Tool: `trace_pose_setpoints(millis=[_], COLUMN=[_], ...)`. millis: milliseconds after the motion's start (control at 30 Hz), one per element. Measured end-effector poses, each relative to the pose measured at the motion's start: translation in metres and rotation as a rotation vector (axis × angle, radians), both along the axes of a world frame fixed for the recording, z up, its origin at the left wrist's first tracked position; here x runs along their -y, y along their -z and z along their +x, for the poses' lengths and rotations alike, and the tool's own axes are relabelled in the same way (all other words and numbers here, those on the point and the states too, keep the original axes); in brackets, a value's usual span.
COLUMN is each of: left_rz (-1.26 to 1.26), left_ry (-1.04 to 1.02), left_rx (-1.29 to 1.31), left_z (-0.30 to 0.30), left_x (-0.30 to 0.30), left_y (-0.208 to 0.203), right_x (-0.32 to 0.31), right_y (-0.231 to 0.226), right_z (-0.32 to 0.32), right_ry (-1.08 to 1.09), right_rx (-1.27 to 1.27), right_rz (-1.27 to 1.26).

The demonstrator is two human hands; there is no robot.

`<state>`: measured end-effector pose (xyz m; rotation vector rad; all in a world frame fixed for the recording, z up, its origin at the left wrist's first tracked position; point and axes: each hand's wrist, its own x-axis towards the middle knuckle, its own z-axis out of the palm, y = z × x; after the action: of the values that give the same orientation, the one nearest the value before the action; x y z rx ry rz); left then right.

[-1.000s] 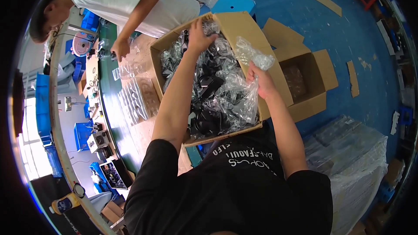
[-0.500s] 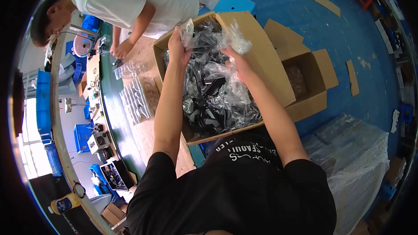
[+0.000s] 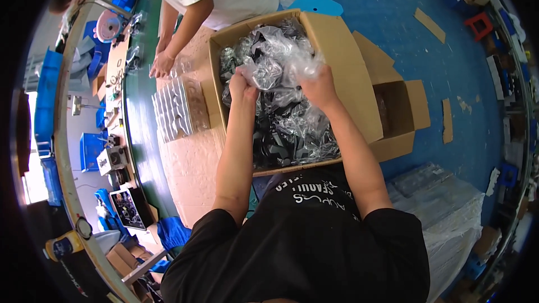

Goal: Unpacking and organizing small items from a cardboard box on a factory workbench.

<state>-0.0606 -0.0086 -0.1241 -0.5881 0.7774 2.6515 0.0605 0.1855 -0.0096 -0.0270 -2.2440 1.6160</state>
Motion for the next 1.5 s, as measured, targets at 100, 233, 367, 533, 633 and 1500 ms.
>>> trace_pose_setpoints(millis=[100,233,367,533,633,1500], left_rz=[-0.152,-1.396,-1.381,-1.388,-1.375,-0.673], left_ry=[-0.147,0.193,0.453,0.001,0.025,0.481], left_rx=[0.088,-1.171,-1.139,-1.402,-1.323,-0.778], left_z=[0.028,0.084,0.082,0.076,0.077,-0.006], left_x=[0.007,-0.012,-0.023,-0.015,-0.017,-0.098], left_y=[-0.001,-0.091,-0.092,-0.103,-0.111,-0.083], right_x=[0.003,-0.006,0.028,0.013,-0.014,-0.067], right_y=[-0.005,-0.008,-0.026,-0.038,-0.016,0.06], right_z=[-0.004,-0.018,-0.022,-0.012,-0.002,0.081], right_ry=[0.071,0.116,-0.007,0.09,0.078,0.093], right_rx=[0.015,0.147,0.152,0.161,0.267,0.266], right_rz=[0.462,0.545,0.048,-0.334,-0.267,-0.889])
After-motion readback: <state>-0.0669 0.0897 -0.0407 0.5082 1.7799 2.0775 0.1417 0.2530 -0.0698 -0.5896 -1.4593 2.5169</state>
